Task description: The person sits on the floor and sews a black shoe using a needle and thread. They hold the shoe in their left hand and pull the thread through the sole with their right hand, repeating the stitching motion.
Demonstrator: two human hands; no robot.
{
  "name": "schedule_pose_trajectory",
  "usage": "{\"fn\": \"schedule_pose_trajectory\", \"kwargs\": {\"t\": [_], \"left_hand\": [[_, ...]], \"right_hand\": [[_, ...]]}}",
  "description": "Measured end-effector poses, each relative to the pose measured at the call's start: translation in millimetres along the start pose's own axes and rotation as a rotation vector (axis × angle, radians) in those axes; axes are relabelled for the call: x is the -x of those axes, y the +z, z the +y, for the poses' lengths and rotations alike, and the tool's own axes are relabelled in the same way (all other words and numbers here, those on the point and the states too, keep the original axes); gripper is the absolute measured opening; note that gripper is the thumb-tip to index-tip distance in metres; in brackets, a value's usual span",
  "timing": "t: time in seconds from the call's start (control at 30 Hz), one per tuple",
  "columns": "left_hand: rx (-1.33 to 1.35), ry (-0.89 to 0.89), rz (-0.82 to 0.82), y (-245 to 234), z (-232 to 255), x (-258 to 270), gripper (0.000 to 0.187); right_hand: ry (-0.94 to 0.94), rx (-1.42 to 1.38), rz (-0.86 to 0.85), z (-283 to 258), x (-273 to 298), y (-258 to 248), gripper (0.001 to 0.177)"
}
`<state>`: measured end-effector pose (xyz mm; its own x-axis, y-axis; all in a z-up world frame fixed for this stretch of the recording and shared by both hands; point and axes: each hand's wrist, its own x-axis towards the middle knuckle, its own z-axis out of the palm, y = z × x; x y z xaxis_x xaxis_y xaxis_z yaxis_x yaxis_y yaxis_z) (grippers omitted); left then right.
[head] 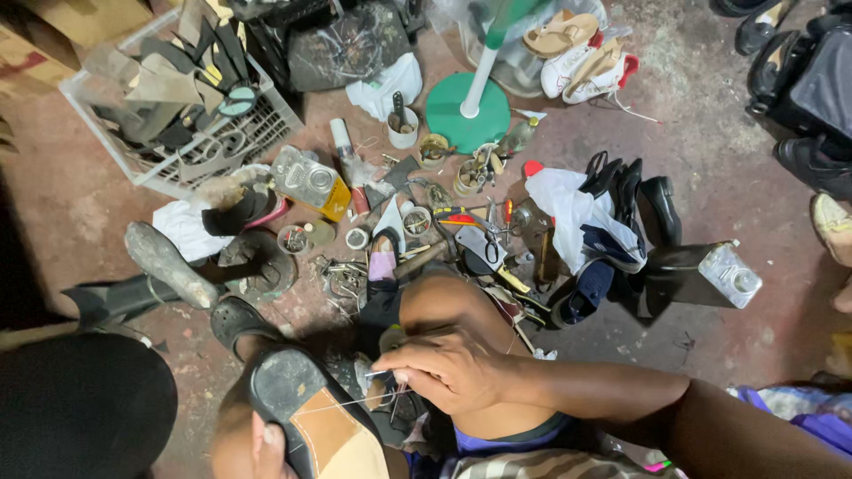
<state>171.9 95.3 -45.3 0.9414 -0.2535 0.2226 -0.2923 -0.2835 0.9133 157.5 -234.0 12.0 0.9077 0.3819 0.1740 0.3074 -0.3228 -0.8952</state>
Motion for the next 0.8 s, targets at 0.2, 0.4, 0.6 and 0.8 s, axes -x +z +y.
{"fn": "schedule_pose_trajectory", "kwargs": {"t": [0.2, 0.4, 0.6, 0.8], "left_hand": [[0.939, -0.506, 0.377, 66.6, 16.4, 30.2, 0.072], [0.473, -0.189, 0.39, 97.2, 22.4, 40.7, 0.044], [0.797, -0.627, 0.62, 85.2, 18.1, 34.3, 0.055], [1.126, -0.538, 0.418, 79.7, 65.7, 28.9, 0.062]], "right_hand": [[-0.024, -0.32, 0.051, 7.8, 2.8, 12.1, 0.023], [0.191, -0.7, 0.042, 13.4, 2.7, 27.6, 0.029], [0.136, -0.31, 0.089, -6.1, -1.1, -7.1, 0.026], [0.012, 0.076, 0.0, -74.9, -5.4, -3.4, 0.023]]}}
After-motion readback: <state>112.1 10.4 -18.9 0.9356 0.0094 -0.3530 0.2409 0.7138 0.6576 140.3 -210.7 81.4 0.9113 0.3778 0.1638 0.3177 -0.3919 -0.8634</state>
